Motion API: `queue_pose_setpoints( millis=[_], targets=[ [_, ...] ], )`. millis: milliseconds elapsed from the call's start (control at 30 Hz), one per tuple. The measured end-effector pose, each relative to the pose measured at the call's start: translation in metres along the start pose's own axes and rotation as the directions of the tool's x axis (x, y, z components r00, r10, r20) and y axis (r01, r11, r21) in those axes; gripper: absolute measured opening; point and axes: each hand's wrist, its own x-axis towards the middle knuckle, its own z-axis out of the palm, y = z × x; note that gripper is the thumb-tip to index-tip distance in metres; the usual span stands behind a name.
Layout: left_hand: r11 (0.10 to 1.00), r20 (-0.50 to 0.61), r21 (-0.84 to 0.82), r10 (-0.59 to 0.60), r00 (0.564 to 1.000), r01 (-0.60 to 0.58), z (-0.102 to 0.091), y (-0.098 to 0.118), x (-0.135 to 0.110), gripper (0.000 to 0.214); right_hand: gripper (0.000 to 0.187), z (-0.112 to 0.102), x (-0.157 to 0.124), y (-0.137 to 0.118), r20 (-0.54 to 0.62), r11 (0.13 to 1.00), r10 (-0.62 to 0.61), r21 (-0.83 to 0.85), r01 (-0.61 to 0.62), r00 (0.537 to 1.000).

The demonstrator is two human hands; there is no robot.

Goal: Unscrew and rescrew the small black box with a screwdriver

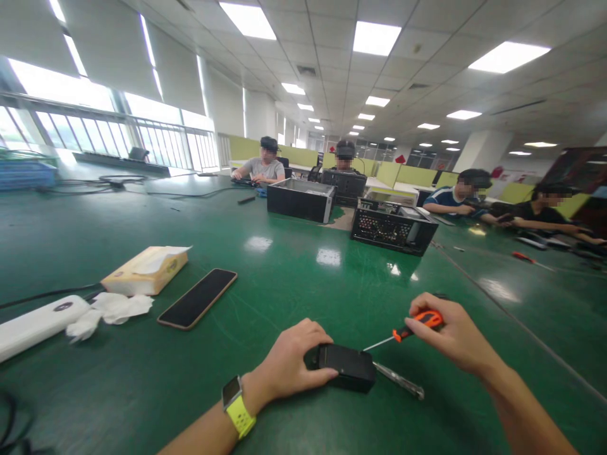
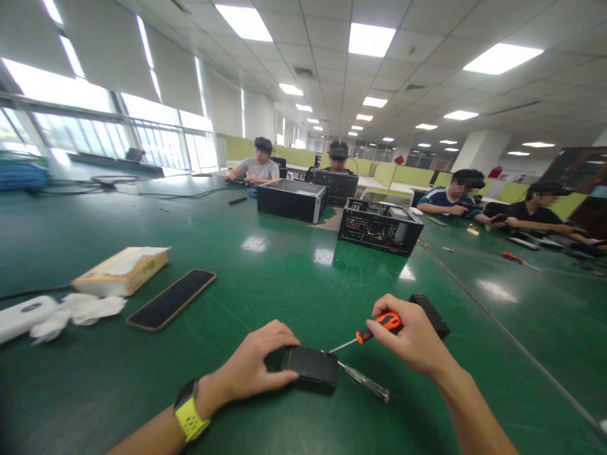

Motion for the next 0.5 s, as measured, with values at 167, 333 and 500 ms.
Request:
queue_pose_setpoints(
  millis=[167,333,500],
  targets=[
    [1.0,-0.008,-0.005,-0.004,1.0,0.004,0.001,0.0,-0.001,0.034,0.028,0.001,0.027,-0.047,0.075,0.97,-0.145,-0.185,0.157,0.987],
    [1.0,-0.005,0.0,-0.019,1.0,0.019,0.001,-0.001,-0.001,0.034,0.037,0.01,0.033,-0.056,0.053,0.956,-0.103,-0.271,0.114,0.993],
    [1.0,0.011,-0.004,-0.02,1.0,0.02,0.0,-0.001,0.0,0.035,0.025,-0.015,0.022,-0.048,0.118,0.994,-0.082,-0.068,0.091,0.99]
  ],
)
